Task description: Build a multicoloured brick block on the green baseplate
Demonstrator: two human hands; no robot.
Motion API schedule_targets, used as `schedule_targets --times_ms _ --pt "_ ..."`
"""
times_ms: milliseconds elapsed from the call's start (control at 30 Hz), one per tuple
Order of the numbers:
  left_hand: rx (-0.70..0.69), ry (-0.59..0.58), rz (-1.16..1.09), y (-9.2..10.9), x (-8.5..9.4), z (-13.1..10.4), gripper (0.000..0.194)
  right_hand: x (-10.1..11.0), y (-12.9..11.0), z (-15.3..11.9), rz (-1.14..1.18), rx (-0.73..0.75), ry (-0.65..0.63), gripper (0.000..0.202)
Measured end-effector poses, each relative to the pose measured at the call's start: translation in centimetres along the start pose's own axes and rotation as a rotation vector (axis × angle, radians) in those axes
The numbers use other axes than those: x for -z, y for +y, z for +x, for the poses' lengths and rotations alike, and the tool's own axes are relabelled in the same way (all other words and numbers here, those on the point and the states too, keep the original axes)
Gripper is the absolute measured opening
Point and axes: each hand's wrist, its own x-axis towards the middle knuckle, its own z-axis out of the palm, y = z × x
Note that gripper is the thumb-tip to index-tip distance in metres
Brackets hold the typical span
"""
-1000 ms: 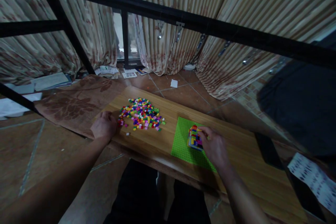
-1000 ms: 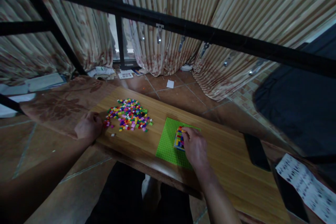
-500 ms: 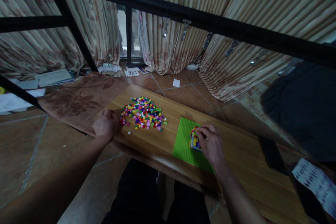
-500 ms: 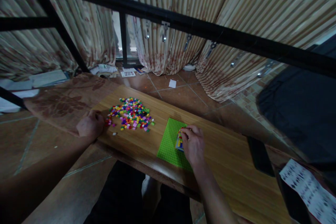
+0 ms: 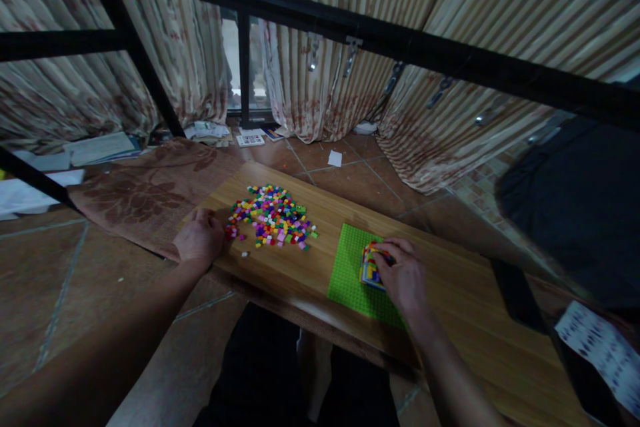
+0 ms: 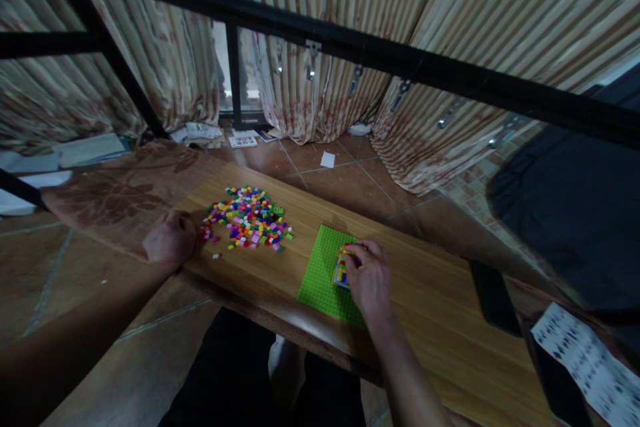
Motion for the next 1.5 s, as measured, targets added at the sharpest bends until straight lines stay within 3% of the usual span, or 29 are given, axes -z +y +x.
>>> schedule_targets --times_ms 200,533,967,1233,1333,1500 --pt "0.025 -0.017 0.007 0.0 0.0 0.0 0.035 -0.2 0.3 -0.1 -0.049 0.064 0.026 0.024" --pt "0.005 -0.004 0.000 -0.2 -0.2 0.0 0.031 -0.1 -0.9 -1.3 -0.328 0.219 0.057 0.020" --pt "-0.002 0.022 -0.029 -0.3 -0.3 -0.1 0.030 -0.5 -0.6 -1.7 -0.275 0.247 0.069 0.025" --pt "-0.009 0.010 -0.043 -0.2 -0.3 -0.2 0.030 0.4 -0.4 -1.6 -0.227 0.212 0.092 0.033" --pt "-0.011 0.008 -0.054 -0.3 -0.4 -0.2 0.030 0.2 -0.2 -1.0 -0.285 0.192 0.033 0.046" --pt "-0.007 0.005 -0.066 -0.5 -0.6 -0.3 0.029 -1.2 0.5 -1.9 -0.389 0.207 -0.191 0.067"
